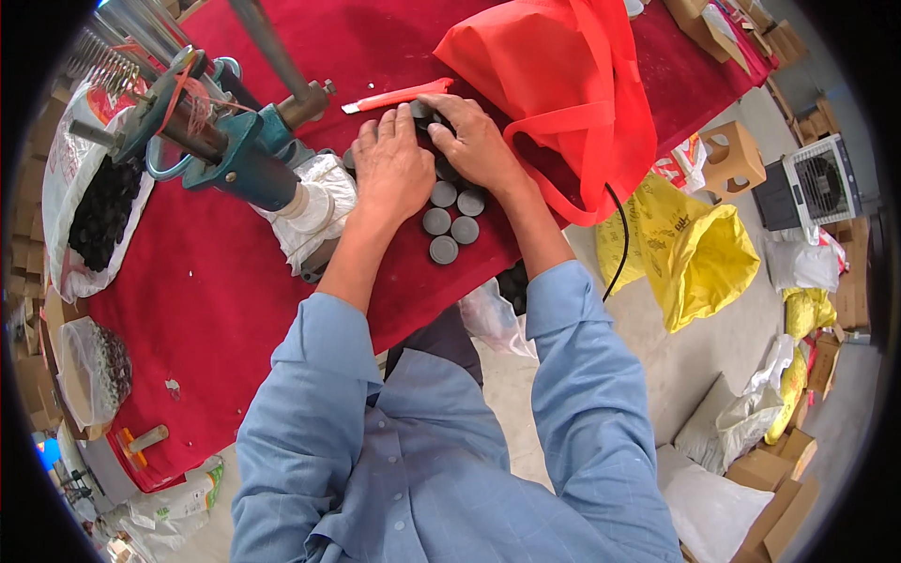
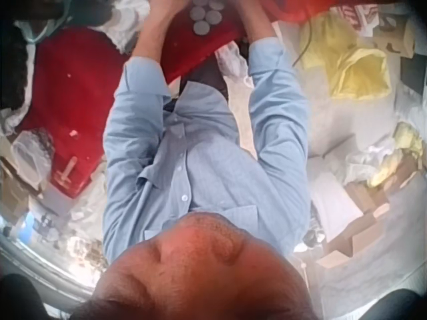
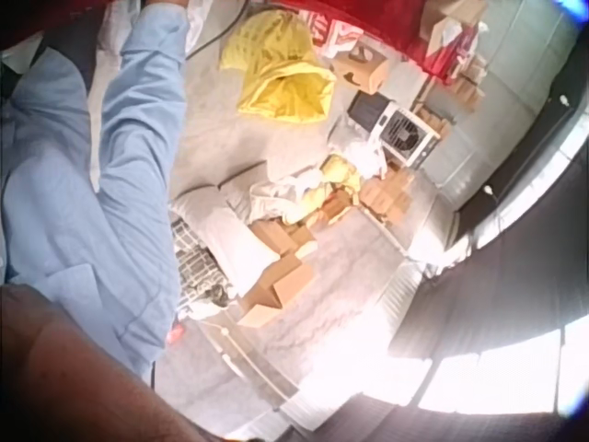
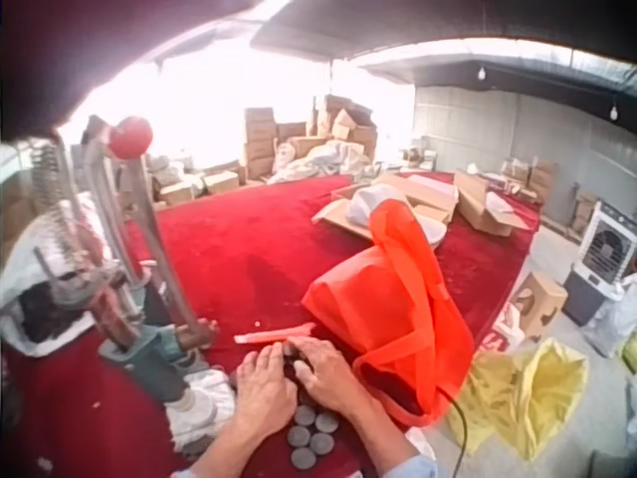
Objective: The person arranges dark circular discs on a red table and uses a manual press to process them one by one. They then stack the processed discs and place them into a red bag, before retrieving more discs from a white sack to continue the process.
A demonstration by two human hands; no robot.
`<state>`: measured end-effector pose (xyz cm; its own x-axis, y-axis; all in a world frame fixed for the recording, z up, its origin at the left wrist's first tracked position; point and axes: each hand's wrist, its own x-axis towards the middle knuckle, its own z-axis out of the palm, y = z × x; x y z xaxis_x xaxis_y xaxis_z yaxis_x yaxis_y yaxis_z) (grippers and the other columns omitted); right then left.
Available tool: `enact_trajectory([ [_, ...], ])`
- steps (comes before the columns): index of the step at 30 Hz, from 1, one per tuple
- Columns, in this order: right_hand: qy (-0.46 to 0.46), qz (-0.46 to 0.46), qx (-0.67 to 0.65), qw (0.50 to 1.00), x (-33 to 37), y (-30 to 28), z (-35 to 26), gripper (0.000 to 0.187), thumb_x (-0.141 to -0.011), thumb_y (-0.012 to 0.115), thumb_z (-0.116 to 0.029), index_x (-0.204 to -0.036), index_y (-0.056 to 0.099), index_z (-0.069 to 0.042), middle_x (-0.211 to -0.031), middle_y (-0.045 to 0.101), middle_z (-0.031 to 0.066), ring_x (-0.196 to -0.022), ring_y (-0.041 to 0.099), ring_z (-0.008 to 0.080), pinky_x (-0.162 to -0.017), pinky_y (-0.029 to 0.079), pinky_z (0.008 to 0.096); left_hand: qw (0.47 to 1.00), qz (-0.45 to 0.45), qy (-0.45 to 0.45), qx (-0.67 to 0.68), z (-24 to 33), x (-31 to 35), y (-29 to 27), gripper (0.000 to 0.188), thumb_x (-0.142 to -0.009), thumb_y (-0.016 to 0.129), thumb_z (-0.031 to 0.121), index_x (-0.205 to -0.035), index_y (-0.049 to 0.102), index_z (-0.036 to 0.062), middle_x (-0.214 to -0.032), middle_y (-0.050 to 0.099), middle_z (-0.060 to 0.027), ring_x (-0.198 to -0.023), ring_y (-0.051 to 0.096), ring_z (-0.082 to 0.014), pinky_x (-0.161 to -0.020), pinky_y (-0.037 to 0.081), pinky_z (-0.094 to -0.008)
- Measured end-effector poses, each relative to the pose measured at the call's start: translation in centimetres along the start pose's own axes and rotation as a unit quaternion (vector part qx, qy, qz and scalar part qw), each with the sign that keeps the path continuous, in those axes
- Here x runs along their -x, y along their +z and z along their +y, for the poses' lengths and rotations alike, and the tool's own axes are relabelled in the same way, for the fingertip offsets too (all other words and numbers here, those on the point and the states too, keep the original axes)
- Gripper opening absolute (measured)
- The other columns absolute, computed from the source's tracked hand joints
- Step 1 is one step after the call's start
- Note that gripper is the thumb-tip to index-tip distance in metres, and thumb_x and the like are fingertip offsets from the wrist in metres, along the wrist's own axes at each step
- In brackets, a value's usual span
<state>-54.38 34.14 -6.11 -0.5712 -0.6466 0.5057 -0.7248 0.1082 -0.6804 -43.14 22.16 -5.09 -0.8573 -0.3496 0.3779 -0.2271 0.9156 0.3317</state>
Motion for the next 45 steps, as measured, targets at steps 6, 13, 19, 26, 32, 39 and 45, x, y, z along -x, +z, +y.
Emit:
enact_trajectory([
  [6,0.037,-0.078,-0.017,0.996,0.7,-2.6,0.5,0.042,-0.095,0.058,-0.01,-0.136,0.068,-0.003,-0.129,0.07,0.0155,-0.123,0.063,0.0309,-0.111,0.048,0.0418,0.968,0.051,0.03,0.243,1.0,1.9,1.4,0.053,-0.088,0.064,0.011,-0.138,0.06,-0.0058,-0.14,0.061,-0.0296,-0.132,0.057,-0.0459,-0.115,0.042,-0.0557],
  [13,0.075,-0.066,-0.055,0.993,2.0,-4.2,-0.1,0.035,-0.104,0.055,-0.019,-0.131,0.071,-0.002,-0.126,0.07,0.0135,-0.118,0.066,0.0263,-0.105,0.05,0.0401,0.992,0.072,-0.065,0.087,1.2,2.2,-1.1,0.056,-0.094,0.07,0.024,-0.14,0.06,-0.0057,-0.152,0.049,-0.035,-0.141,0.048,-0.049,-0.122,0.033,-0.0571],
  [19,0.061,-0.054,-0.046,0.996,3.0,-4.9,0.1,0.035,-0.106,0.056,-0.024,-0.13,0.071,-0.003,-0.13,0.071,0.013,-0.121,0.064,0.0263,-0.108,0.049,0.0394,0.984,0.14,-0.103,-0.036,0.7,1.0,0.2,0.069,-0.093,0.067,0.029,-0.147,0.05,-0.0102,-0.156,0.039,-0.0414,-0.151,0.031,-0.0559,-0.127,0.025,-0.0581],
  [26,0.097,-0.033,-0.101,0.99,3.2,-5.0,0.4,0.035,-0.106,0.057,-0.027,-0.122,0.075,-0.001,-0.123,0.075,0.0141,-0.119,0.066,0.0279,-0.106,0.05,0.04,0.979,0.005,-0.203,-0.013,-1.6,-3.0,0.3,0.067,-0.089,0.063,0.022,-0.142,0.049,-0.0162,-0.154,0.041,-0.0422,-0.15,0.035,-0.0524,-0.128,0.024,-0.0561],
  [32,0.099,-0.04,-0.117,0.987,3.2,-4.9,1.0,0.036,-0.107,0.057,-0.028,-0.123,0.075,-0.001,-0.122,0.075,0.0135,-0.116,0.067,0.0255,-0.102,0.052,0.0382,0.985,0.032,-0.131,0.105,1.2,1.6,-0.2,0.073,-0.095,0.066,0.03,-0.144,0.044,-0.0178,-0.152,0.043,-0.0419,-0.149,0.036,-0.0525,-0.127,0.025,-0.0559],
  [39,-0.008,-0.075,-0.015,0.997,4.6,-5.3,0.6,0.035,-0.105,0.059,-0.027,-0.13,0.074,-0.008,-0.131,0.073,0.0089,-0.126,0.061,0.0285,-0.112,0.045,0.041,0.991,-0.088,0.083,0.059,4.8,8.7,-3.1,0.123,-0.08,0.08,0.068,-0.161,0.029,-0.0088,-0.165,0.027,-0.0359,-0.158,0.02,-0.052,-0.128,0.022,-0.0575],
  [45,0.022,-0.072,-0.007,0.997,6.7,-6.6,-0.8,0.037,-0.105,0.059,-0.025,-0.134,0.071,-0.007,-0.129,0.073,0.0098,-0.121,0.063,0.0283,-0.113,0.045,0.0406,0.989,-0.071,0.129,0.027,5.1,8.4,-2.5,0.124,-0.075,0.084,0.069,-0.159,0.033,-0.0076,-0.165,0.03,-0.0327,-0.157,0.024,-0.0499,-0.127,0.025,-0.0573],
])
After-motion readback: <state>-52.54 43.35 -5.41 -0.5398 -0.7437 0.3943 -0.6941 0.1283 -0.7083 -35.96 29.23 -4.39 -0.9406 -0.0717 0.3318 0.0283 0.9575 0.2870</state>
